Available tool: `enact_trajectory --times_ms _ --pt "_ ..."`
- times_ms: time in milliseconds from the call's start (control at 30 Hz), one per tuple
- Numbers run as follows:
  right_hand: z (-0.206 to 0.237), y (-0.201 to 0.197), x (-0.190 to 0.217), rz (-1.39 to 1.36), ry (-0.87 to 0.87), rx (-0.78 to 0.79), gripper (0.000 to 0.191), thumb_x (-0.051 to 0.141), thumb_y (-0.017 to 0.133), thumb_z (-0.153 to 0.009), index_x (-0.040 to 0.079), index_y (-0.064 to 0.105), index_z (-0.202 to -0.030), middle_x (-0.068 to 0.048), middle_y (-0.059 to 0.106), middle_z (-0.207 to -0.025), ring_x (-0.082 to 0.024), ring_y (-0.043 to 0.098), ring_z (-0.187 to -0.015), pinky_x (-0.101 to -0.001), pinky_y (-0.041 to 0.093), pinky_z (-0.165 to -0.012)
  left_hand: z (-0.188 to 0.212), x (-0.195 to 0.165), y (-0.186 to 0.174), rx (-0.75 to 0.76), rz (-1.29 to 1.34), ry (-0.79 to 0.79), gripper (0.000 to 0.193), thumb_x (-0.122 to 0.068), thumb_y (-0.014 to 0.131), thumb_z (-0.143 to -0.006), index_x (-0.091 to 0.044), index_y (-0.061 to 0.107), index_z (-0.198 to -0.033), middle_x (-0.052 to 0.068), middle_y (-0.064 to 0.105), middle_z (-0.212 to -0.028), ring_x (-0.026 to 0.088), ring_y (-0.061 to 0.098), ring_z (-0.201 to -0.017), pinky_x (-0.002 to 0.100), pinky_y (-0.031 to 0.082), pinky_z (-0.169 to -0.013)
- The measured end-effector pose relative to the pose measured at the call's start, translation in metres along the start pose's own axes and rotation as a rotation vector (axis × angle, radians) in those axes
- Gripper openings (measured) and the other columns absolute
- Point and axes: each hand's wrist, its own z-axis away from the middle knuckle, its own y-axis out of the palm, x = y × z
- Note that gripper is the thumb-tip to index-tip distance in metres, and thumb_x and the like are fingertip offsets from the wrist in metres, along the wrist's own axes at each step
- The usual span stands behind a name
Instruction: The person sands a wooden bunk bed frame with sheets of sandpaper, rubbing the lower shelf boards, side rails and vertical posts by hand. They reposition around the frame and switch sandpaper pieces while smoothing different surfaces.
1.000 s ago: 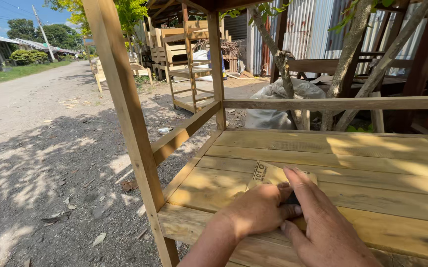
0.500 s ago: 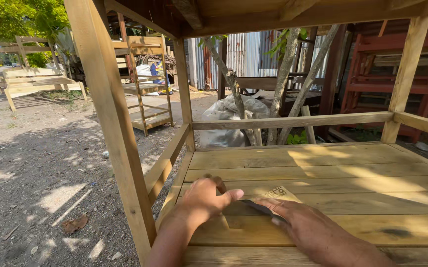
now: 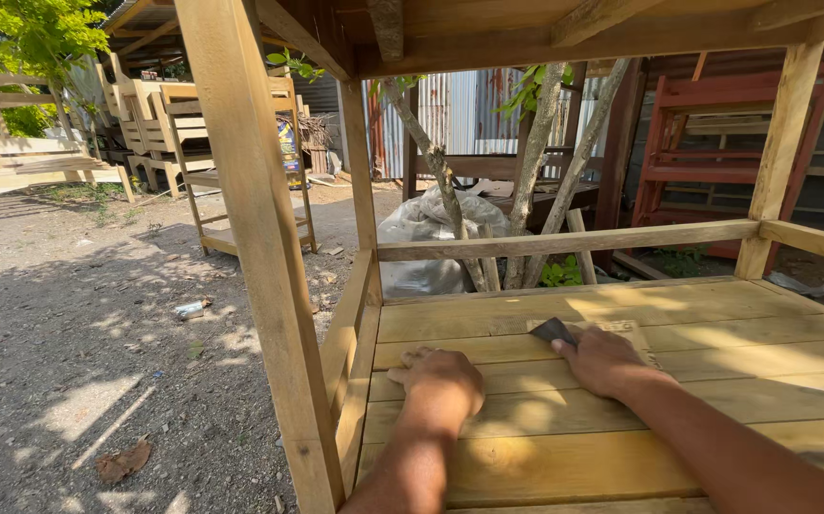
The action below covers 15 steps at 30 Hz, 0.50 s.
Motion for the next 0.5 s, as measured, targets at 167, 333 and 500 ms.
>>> enact_trajectory --times_ms 167,333,500 --pt "0.000 0.039 0.100 -0.162 -0.548 -0.135 0.052 0.046 0.053 -0.101 0.005 0.058 -0.133 -0.023 0.058 -0.132 -0.041 0.054 -0.124 -0.0508 0.042 -0.105 0.016 0.004 0.010 -0.041 0.036 0.071 0.071 -0.021 0.057 -0.097 -0.010 0.028 -0.161 0.020 0.013 -0.172 0.045 0.012 -0.158 0.075 0.017 -0.120" --pt "-0.026 -0.003 -0.013 -0.044 -0.114 -0.048 0.052 0.051 0.051 -0.101 0.004 0.070 -0.113 -0.019 0.076 -0.105 -0.035 0.072 -0.105 -0.0493 0.052 -0.097 0.023 0.012 0.013 -0.067 0.092 0.058 0.074 -0.022 0.054 -0.095 0.001 0.026 -0.160 0.019 0.011 -0.172 0.039 0.012 -0.159 0.070 0.014 -0.122" --pt "-0.031 -0.029 -0.060 0.025 0.174 -0.045 0.059 0.054 0.045 -0.105 0.006 0.079 -0.111 -0.014 0.081 -0.103 -0.030 0.078 -0.103 -0.0479 0.056 -0.096 0.022 0.011 0.010 -0.093 0.104 0.063 0.069 -0.022 0.051 -0.098 0.001 0.029 -0.159 0.020 0.013 -0.172 0.041 0.013 -0.158 0.071 0.014 -0.122"
